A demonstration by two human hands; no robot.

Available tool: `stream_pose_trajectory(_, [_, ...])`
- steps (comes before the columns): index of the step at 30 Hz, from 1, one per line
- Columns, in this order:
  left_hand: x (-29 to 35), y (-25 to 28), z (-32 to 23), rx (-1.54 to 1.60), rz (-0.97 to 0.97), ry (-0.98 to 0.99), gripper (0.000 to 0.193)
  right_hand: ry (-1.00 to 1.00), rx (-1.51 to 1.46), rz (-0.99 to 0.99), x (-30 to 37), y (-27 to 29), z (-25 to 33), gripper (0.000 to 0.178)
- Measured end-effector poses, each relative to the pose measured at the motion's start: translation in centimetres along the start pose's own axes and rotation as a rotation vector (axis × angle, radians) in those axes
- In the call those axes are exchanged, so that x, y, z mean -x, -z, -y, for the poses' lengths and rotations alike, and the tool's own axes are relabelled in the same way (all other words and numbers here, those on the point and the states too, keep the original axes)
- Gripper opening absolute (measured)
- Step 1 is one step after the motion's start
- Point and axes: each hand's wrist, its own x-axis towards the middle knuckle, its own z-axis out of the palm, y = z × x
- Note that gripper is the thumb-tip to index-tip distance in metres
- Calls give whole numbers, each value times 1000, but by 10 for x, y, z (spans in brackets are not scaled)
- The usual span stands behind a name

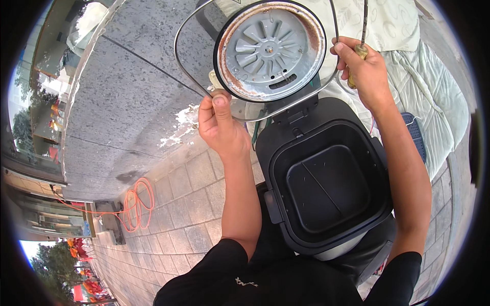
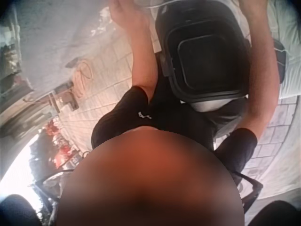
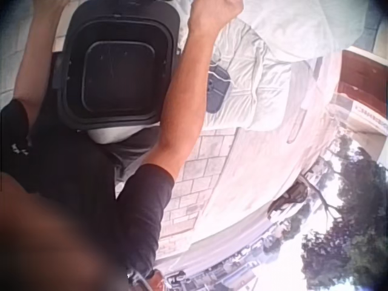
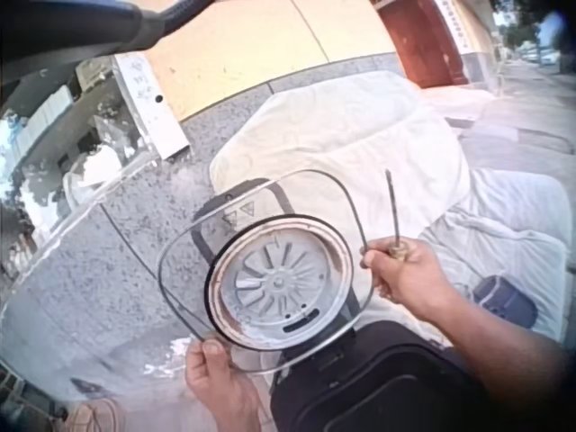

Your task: The person uses a yellow-handled screwdriver to scrape the interior of a circular metal appliance component. They then switch to a blue electric screwdriver to tighten screws on the same component. Finally, they return to using the yellow-handled screwdriver to scrape the interior again.

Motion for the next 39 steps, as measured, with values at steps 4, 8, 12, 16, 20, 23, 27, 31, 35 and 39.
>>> stream_pose_trajectory(4, [1,0,2,-11,-12,-8,18,7,9,-3,-2,0,-2,34])
stream_pose_trajectory(8, [-1,3,3,8,12,-14,18,-4,6,-7,-1,0,-2,34])
stream_pose_trajectory(12, [-1,1,1,11,12,-9,18,8,-14,-7,-2,0,-3,34])
stream_pose_trajectory(16, [-2,-1,-1,46,-13,1,21,22,-9,0,-2,-1,-1,35])
stream_pose_trajectory(20, [0,3,2,55,-4,7,22,25,-2,9,-2,1,0,35])
stream_pose_trajectory(23, [0,0,1,46,-12,0,21,23,-10,8,-2,1,-1,35])
stream_pose_trajectory(27, [-5,1,2,52,16,-2,21,11,-14,-1,0,0,-1,34])
stream_pose_trajectory(31, [-4,-2,-1,73,6,17,21,4,2,6,0,0,3,33])
stream_pose_trajectory(35, [-2,-2,-2,77,4,24,21,29,-13,12,-2,1,-3,33])
stream_pose_trajectory(39, [-4,-3,-4,106,26,27,21,28,-17,7,-1,0,-1,32])
